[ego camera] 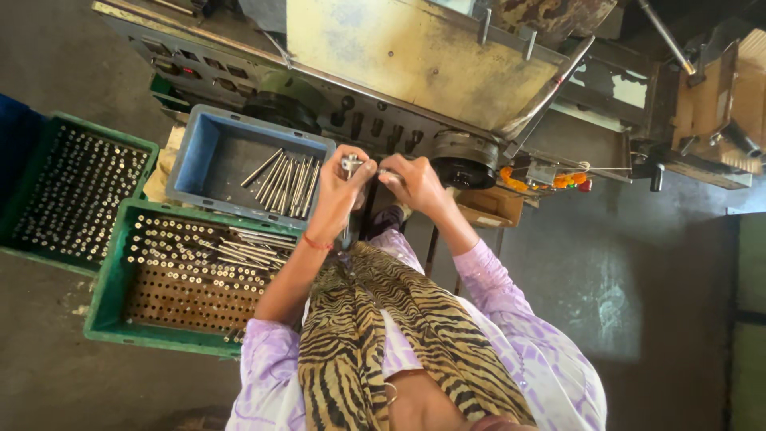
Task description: The person repeatedly picks metal rods from a blue bin, inserts them into a grinding machine, and operates a lever to process them. After each cycle, the person removes the rod and places it into a green crate. The process is repeated continuously throughout the clip.
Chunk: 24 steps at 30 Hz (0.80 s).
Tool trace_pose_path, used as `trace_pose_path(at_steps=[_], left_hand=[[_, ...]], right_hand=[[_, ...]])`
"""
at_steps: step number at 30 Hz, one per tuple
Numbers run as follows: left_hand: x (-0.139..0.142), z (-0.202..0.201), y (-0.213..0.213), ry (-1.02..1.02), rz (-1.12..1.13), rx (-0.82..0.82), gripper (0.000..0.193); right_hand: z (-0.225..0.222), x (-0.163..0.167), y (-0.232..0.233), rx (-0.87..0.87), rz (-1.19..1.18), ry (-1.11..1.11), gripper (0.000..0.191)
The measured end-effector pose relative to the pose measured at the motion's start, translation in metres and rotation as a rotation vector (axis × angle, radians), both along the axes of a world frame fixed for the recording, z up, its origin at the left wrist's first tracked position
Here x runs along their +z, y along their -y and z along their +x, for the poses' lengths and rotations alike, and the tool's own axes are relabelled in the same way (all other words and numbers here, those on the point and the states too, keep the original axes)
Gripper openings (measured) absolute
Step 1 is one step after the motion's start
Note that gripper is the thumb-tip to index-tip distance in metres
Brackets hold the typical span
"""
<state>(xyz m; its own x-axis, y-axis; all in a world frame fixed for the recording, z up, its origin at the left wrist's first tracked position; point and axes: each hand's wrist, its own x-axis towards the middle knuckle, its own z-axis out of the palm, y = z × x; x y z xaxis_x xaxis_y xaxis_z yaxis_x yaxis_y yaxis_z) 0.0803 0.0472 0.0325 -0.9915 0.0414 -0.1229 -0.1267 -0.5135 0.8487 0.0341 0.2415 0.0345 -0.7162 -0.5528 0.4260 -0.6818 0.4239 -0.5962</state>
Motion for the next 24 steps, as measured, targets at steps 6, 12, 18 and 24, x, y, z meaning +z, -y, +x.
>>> trace_pose_path(at_steps=[6,12,18,24], left_hand=[[-0.003,-0.002,0.009,0.019,0.166,-0.165,0.007],[0.011,0.012,-0.011,-0.123,0.216,-0.045,0.013],[0.021,0.018,-0.014,-0.026,0.129,-0.017,0.015],[0.012,0.006,-0.001,0.040,0.026,-0.030,0.016]], right_hand=[[-0.009,0.039,-0.006,0.492,-0.099,0.623,0.030],[-0.007,0.076,-0.022,0.533,-0.158,0.600,0.032],[-0.020,0.038,-0.027,0.582,-0.272,0.642,0.036],[-0.002,-0.028,-0.002,0.581,-0.954,1.147,0.040]])
